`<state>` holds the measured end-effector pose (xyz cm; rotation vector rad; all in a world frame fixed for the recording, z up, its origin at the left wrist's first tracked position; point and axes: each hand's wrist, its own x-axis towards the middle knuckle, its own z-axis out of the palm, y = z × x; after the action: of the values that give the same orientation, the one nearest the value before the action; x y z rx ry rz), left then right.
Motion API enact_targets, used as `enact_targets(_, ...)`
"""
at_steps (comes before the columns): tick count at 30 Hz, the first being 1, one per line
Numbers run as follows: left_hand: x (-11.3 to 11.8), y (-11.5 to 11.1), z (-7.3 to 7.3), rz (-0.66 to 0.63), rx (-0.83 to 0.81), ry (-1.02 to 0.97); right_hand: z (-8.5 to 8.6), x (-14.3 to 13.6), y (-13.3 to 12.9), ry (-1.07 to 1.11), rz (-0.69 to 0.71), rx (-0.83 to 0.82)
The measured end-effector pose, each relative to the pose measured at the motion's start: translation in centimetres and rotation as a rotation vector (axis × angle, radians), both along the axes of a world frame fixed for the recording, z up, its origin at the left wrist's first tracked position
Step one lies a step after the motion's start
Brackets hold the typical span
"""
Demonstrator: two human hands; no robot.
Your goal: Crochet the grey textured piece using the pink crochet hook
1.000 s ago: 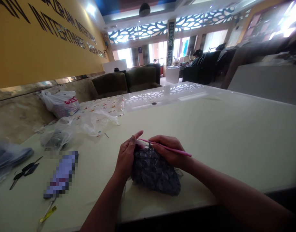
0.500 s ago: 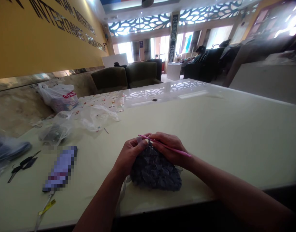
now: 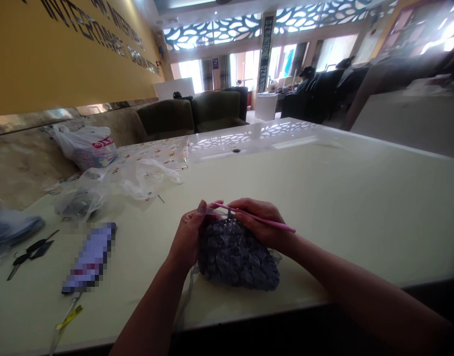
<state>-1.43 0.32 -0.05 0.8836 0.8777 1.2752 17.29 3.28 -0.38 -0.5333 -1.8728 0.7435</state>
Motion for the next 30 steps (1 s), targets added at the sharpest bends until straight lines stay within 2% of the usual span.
enact_targets(9, 0.16, -0.34, 0.39, 0.022, -0.06, -0.047, 0.41, 0.17, 0.1, 0.04, 0.011, -0.069)
enact_targets(15, 0.38, -0.61, 0.35, 0.009, -0.033, 0.008, 0.42, 0.16, 0.07, 0.062, 0.069, -0.144)
enact_targets(21, 0.36, -0.58, -0.07, 0.01, -0.008, 0.01, 0.44, 0.04, -0.04, 0.044, 0.066, -0.139)
enact_targets(27, 0.15, -0.67, -0.11, -0.105, 0.09, 0.08, 0.48, -0.05, -0.09, 0.077, 0.141, -0.197)
enact_targets(30, -0.12, -0.74, -0.06, -0.167, 0.074, 0.109, 0.52, 0.03, -0.03, 0.058, 0.123, -0.209)
